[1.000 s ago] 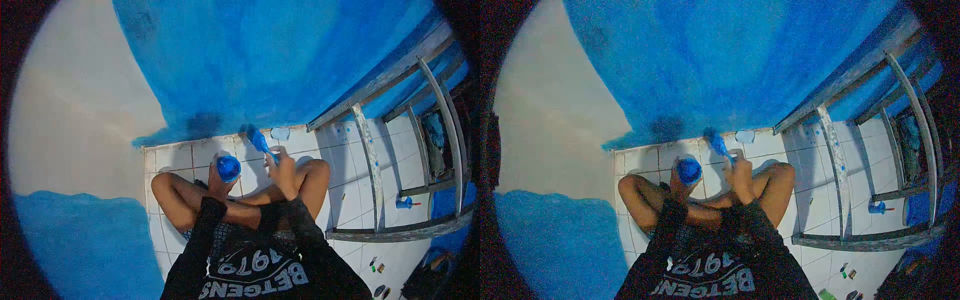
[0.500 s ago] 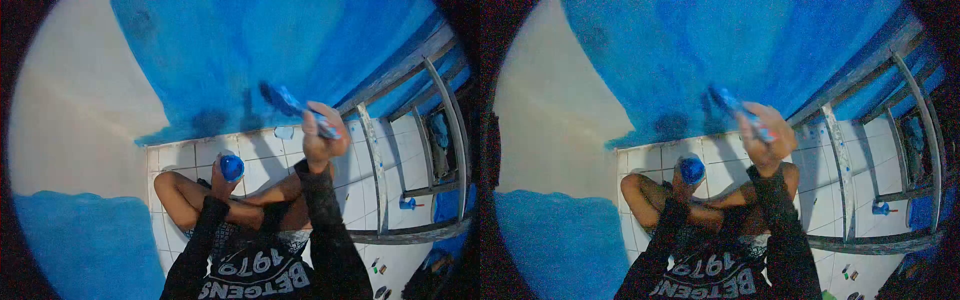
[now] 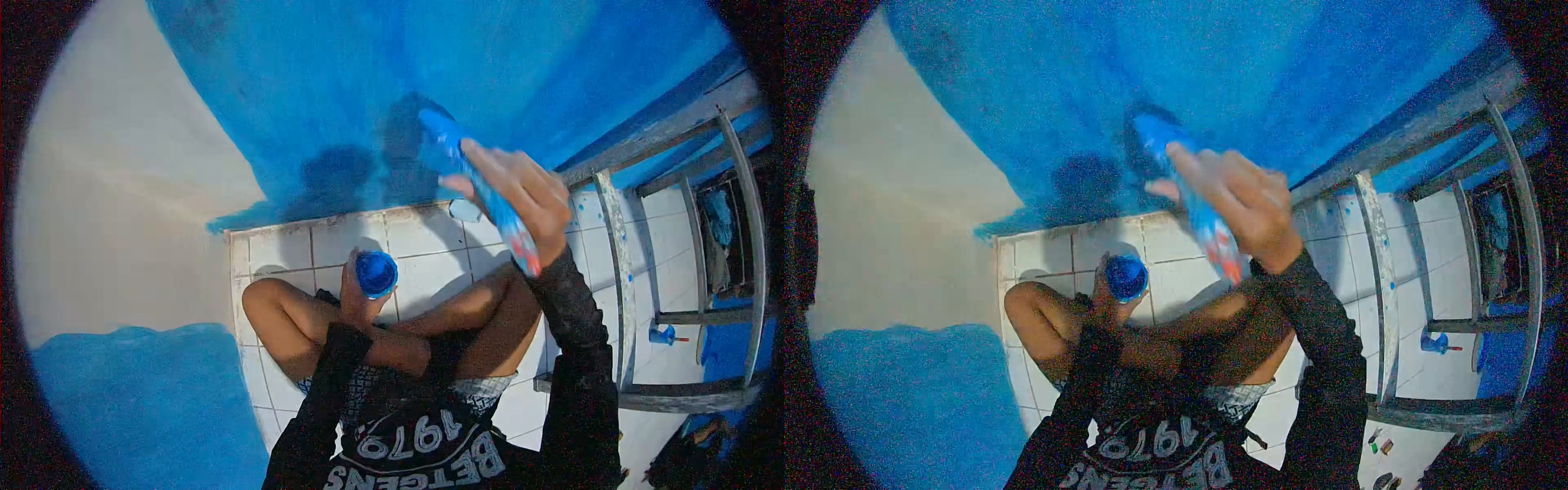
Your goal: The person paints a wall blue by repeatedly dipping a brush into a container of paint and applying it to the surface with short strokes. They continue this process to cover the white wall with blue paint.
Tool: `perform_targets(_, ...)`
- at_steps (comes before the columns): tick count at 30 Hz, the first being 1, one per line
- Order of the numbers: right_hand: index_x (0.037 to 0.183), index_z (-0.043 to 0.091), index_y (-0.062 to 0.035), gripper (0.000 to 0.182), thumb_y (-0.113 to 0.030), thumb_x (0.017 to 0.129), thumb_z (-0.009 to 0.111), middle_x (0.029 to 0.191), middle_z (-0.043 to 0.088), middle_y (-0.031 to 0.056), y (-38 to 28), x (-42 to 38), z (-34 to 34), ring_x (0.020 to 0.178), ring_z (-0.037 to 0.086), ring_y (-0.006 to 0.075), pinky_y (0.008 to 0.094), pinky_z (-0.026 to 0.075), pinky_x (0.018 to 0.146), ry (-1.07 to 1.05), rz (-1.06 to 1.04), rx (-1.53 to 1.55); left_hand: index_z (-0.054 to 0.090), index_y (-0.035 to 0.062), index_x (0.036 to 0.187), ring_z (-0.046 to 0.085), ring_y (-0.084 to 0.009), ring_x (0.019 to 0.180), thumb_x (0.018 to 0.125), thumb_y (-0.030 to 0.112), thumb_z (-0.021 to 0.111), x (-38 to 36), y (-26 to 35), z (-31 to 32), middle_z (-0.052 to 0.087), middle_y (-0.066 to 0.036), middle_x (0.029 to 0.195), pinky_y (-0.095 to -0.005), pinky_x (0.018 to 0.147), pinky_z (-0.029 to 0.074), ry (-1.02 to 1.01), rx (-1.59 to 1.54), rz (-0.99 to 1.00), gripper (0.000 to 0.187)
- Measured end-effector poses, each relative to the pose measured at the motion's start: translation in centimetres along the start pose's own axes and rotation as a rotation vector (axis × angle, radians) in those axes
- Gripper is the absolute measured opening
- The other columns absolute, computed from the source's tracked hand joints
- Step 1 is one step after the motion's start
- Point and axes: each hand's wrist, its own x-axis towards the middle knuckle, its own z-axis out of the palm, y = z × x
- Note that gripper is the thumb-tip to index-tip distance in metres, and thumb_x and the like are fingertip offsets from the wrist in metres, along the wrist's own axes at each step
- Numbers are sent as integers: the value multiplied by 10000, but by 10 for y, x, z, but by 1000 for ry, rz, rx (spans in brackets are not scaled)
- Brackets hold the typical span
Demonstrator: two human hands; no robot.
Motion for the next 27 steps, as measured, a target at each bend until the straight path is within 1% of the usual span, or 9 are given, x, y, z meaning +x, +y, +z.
perform_targets(1,1082,711,-71,476,-207,652,863,825,656,51,-4,3,-9,623,622,175,280,519,535,-24,-99,-42,303,58,1434,525,-364,1165,628,293,885,2,2,0,508,-204,1280,-476,1001,434,1,0,-4,1021)
perform_targets(8,1131,661,-16,467,-180,715,796,901,646,67,-2,0,9,703,629,199,287,517,532,-188,-84,8,367,140,1406,562,-330,1124,673,321,855,4,10,-3,550,-166,1253,-479,974,462,15,-9,-24,899)
perform_targets(9,1135,642,6,437,-144,735,734,900,641,71,1,-11,16,723,634,208,289,517,537,-184,-120,24,377,152,1402,568,-325,1119,680,325,851,5,13,-3,556,-161,1249,-480,970,466,26,-7,-29,882)
perform_targets(13,1175,642,-1,445,-116,749,699,910,650,100,5,-66,48,781,647,235,331,531,615,-246,-153,40,413,199,1387,589,-306,1095,706,341,834,10,37,-11,581,-140,1234,-481,954,481,95,0,-50,813)
perform_targets(15,1255,584,-29,462,-135,805,594,976,653,84,4,-89,62,897,659,221,317,541,628,-505,-180,53,432,222,1379,600,-296,1084,719,349,826,14,46,-13,593,-129,1226,-482,946,489,120,0,-55,779)
perform_targets(17,1275,566,-43,470,-139,815,585,1000,653,71,-1,-99,65,936,656,207,307,539,626,-546,-203,44,441,234,1375,605,-292,1078,725,353,822,18,47,-13,599,-124,1222,-483,942,493,131,3,-46,762)
perform_targets(22,1311,540,-85,511,-206,820,613,999,659,62,-10,-58,50,904,674,222,335,529,614,-578,-75,170,251,-22,1452,491,-405,1199,626,260,894,1,-5,3,472,-239,1309,-471,1014,416,-48,-121,-50,1084)
perform_targets(25,1211,560,-72,400,-188,830,592,1110,643,65,11,-34,50,932,668,189,359,544,579,-499,-57,98,251,-20,1452,486,-403,1206,620,261,896,1,-1,3,468,-237,1316,-470,1020,412,-48,-74,-34,1090)
perform_targets(27,1198,576,-62,410,-183,809,621,1066,655,71,29,-12,44,888,675,197,355,550,588,-403,-82,153,251,-19,1452,483,-402,1210,617,262,898,3,4,1,465,-236,1321,-469,1023,409,-41,-39,-30,1093)
